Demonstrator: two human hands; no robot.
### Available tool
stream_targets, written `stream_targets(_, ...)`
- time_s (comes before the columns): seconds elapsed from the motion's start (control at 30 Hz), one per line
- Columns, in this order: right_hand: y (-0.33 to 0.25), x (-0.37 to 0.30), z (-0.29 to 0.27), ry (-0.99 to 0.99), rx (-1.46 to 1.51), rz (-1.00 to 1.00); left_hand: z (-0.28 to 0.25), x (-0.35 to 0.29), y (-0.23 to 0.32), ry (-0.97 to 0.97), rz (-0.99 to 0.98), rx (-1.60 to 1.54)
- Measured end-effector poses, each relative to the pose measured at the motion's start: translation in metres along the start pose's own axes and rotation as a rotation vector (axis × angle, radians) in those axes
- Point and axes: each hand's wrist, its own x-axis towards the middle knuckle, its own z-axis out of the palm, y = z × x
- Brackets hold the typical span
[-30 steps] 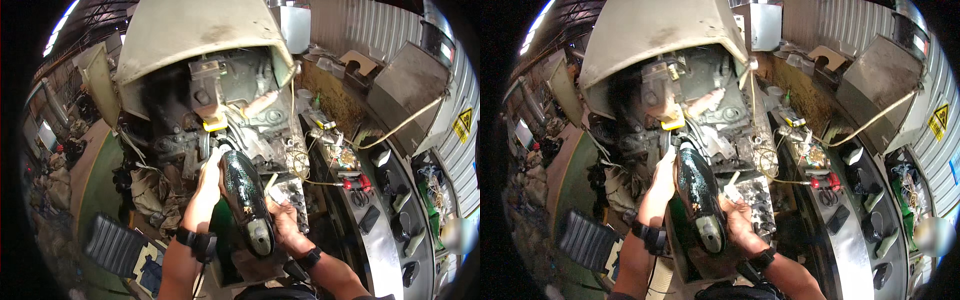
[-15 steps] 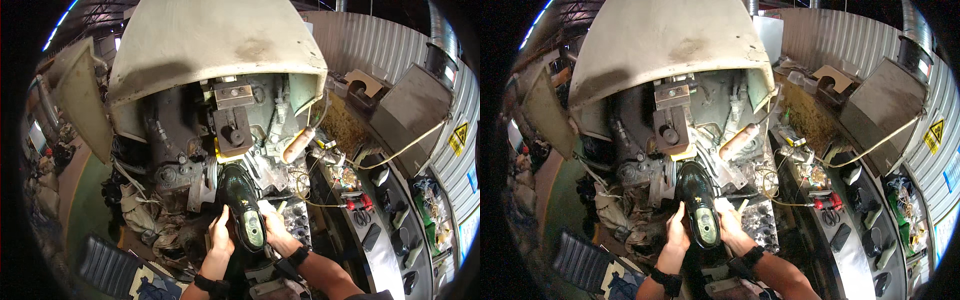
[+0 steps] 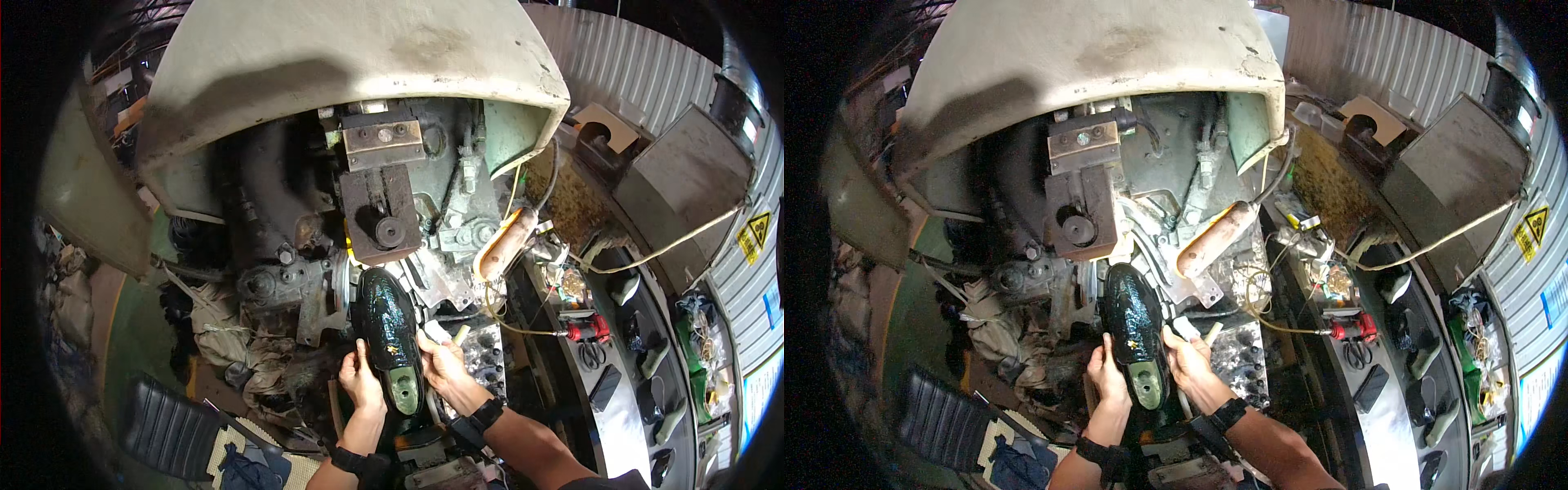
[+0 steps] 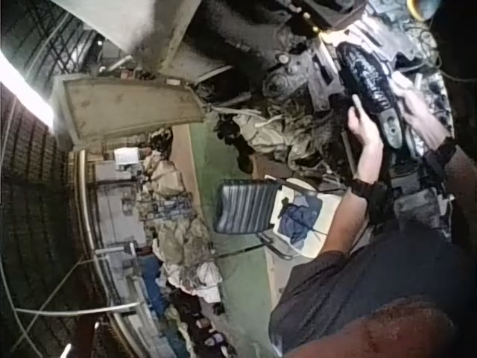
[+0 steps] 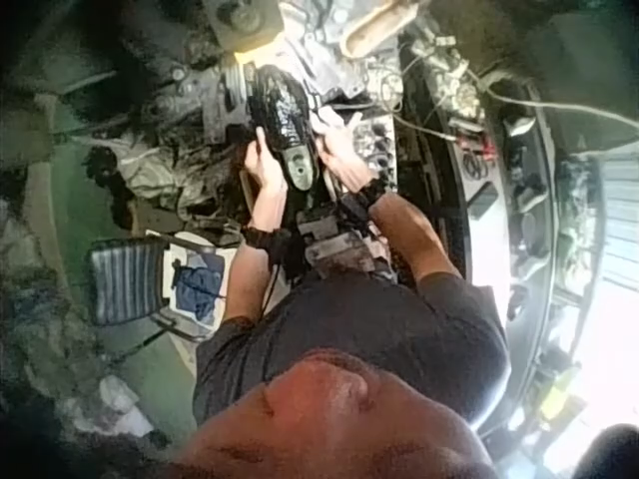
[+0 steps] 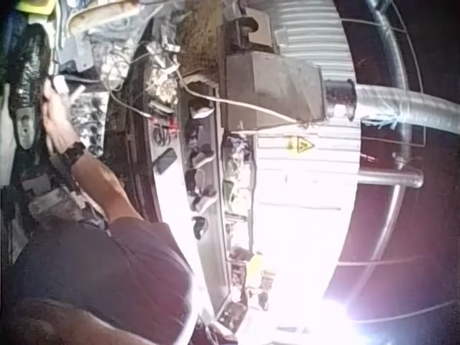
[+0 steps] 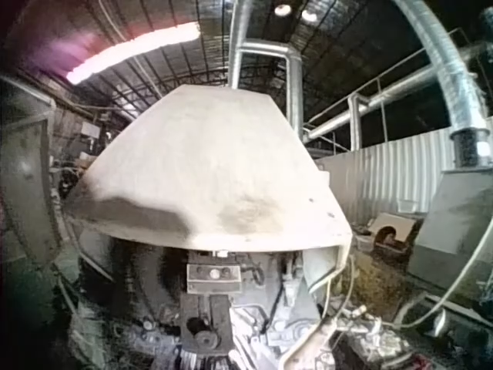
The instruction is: Operating a shoe lasting machine and assembling components on an assembly line.
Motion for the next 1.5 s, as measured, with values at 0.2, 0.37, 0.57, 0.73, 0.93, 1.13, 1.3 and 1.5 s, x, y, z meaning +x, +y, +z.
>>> stream_targets(0.2,0.000,0.003,-0.005,0.024,-0.008,0.002,0.005,-0.045,0.030,-0.153,-0.013,-0.241)
stream_targets(0.37,-0.002,0.005,-0.005,0.038,-0.104,0.004,0.005,-0.061,0.032,-0.460,0.466,0.469)
stream_targets(0.57,-0.004,0.005,-0.001,-0.010,-0.002,-0.016,0.002,-0.055,0.020,-0.636,0.206,0.070)
stream_targets(0.73,-0.004,0.007,-0.010,-0.001,-0.038,0.050,0.002,-0.061,0.016,-0.660,0.242,0.080)
stream_targets(0.93,-0.003,0.020,-0.029,-0.068,-0.050,0.126,0.006,-0.075,0.031,-0.619,0.166,0.087)
stream_targets(1.13,-0.012,-0.012,-0.005,-0.011,-0.043,0.135,0.003,-0.076,0.040,-0.617,0.166,0.089)
stream_targets(1.3,-0.021,-0.022,-0.003,-0.074,-0.049,0.152,0.004,-0.077,0.044,-0.645,0.184,0.098)
stream_targets(1.5,-0.012,-0.009,-0.014,-0.340,0.027,0.226,0.008,-0.049,0.066,-0.450,-0.464,-0.416)
